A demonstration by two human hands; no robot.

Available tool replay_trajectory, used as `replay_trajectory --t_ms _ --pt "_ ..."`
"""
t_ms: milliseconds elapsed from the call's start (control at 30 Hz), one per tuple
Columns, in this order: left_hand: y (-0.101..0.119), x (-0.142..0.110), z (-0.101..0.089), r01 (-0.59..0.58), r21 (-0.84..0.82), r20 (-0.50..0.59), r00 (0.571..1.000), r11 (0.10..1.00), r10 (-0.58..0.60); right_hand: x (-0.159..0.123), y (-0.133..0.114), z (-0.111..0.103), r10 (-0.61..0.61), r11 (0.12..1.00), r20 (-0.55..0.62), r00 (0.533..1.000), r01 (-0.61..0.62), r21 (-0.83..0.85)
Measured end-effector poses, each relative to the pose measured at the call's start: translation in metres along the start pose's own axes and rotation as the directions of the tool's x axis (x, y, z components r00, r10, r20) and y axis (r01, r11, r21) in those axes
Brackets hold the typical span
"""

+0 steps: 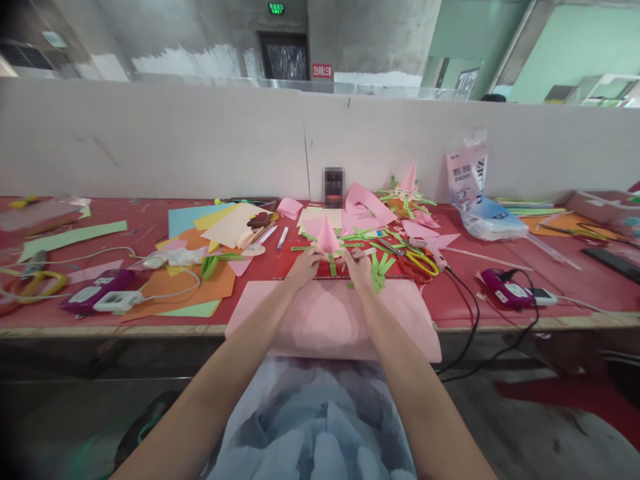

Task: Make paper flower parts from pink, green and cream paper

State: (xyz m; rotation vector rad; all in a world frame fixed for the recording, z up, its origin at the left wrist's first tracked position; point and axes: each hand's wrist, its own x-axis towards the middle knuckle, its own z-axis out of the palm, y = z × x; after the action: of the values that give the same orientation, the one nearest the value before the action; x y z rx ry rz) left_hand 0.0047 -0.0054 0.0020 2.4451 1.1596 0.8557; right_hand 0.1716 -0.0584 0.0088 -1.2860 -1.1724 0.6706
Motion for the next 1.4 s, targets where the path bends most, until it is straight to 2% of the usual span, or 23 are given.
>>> replay_trajectory --t_ms 133,333,567,733,1000,1400 --pt "-0.0011 -0.0003 0.0002 0.002 0.006 0.024 1.000 1.000 -0.002 0.0002 0.0022 -0.0005 0.052 0.992 -0.011 0.999 -0.053 -0.111" --pt "-0.0025 0.0004 0.0005 -0.005 -0.022 0.013 1.000 1.000 0.005 0.0017 0.0089 0.0007 0.069 0.986 0.011 0.998 -0.066 -0.151" --pt "-0.0041 0.0018 0.0017 -0.009 -0.033 0.003 1.000 0.999 0.009 0.0018 0.0091 0.0010 0.077 0.986 0.035 0.996 -0.071 -0.151" --pt "-0.0024 0.0018 0.0002 0.008 -0.040 0.016 1.000 0.999 -0.008 0.0017 0.0070 0.0006 0.124 0.984 0.063 0.990 -0.115 -0.133" --pt "-0.0008 0.0012 -0.0011 0.011 -0.061 0.019 1.000 0.998 -0.010 0.0014 0.0048 -0.0008 0.109 0.979 0.020 0.994 -0.104 -0.177" --pt "0.0010 0.0011 -0.0039 0.012 -0.045 0.029 1.000 0.999 -0.011 0.0016 0.0085 0.0004 0.118 0.982 0.011 0.993 -0.115 -0.147"
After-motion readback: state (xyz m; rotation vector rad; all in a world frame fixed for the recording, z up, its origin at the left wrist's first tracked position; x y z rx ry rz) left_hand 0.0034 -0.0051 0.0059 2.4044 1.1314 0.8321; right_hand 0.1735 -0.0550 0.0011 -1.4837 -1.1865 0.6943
